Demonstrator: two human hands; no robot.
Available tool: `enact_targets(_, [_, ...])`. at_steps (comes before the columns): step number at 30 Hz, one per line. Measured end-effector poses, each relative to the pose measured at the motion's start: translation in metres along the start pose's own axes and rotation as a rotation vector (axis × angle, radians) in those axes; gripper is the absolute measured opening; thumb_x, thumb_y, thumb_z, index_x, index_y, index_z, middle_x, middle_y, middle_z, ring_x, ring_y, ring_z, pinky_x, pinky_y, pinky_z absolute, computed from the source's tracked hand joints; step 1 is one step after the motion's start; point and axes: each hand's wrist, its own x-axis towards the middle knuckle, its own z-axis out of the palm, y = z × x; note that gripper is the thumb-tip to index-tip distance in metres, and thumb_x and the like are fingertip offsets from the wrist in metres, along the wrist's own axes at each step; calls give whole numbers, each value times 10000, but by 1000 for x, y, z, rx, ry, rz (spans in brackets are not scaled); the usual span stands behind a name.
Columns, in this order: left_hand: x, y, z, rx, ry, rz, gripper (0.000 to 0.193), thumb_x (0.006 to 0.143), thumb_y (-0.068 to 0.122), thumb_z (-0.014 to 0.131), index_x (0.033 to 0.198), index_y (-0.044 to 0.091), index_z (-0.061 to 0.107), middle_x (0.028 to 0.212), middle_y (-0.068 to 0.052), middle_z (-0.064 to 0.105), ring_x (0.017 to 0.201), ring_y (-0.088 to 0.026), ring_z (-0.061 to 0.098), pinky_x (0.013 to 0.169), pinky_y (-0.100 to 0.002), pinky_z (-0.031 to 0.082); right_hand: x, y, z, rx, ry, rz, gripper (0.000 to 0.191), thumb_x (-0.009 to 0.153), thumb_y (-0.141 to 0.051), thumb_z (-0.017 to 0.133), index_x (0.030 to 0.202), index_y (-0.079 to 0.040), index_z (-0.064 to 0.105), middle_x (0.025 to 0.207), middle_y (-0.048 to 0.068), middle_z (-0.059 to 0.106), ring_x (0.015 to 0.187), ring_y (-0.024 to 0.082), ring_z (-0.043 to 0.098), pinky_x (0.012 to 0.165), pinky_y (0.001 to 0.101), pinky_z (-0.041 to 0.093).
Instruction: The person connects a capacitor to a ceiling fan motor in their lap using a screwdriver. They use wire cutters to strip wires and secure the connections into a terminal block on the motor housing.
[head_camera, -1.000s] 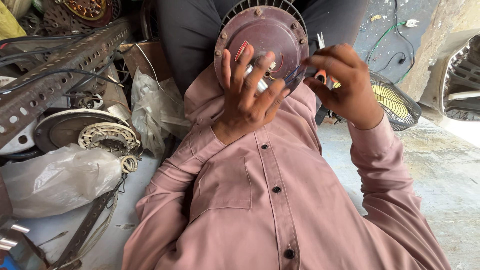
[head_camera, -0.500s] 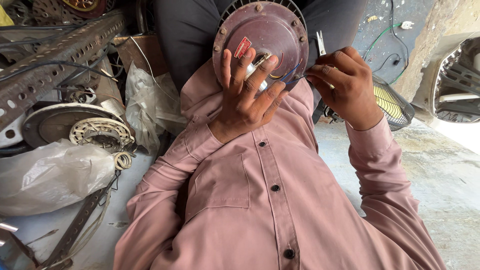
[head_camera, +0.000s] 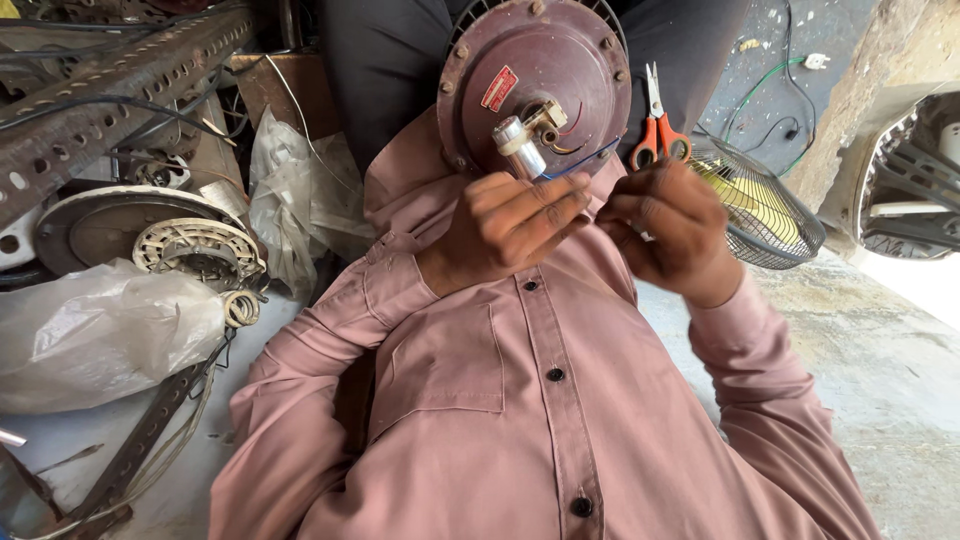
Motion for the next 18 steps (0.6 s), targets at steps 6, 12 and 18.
enact_targets(6, [4,2,-5,-160,-14,-101,198,880,58,776,1065,25,717,1009,-80,732,745,-234,692,627,-352,519,14,-4,4,-34,-12,9,176,848,6,816,933,-16,663,929,106,654,844,296,638,725,396,494])
enact_targets(12, [6,4,2,-215,25,-188,224,924,135,805,1065,7,688,923,-87,699,765,-259,706,647,-371,536,20,3,0,-132,-114,-89,192,826,10,804,959,1,667,945,100,632,821,297,627,698,400,485])
enact_targets(18, [6,7,2,-217,45,-206,177,948,103,761,1073,4,685,930,-116,715,781,-274,717,667,-376,553,19,12,-1,-55,-121,-11,193,809,24,789,906,-10,625,926,124,594,799,289,588,686,388,472])
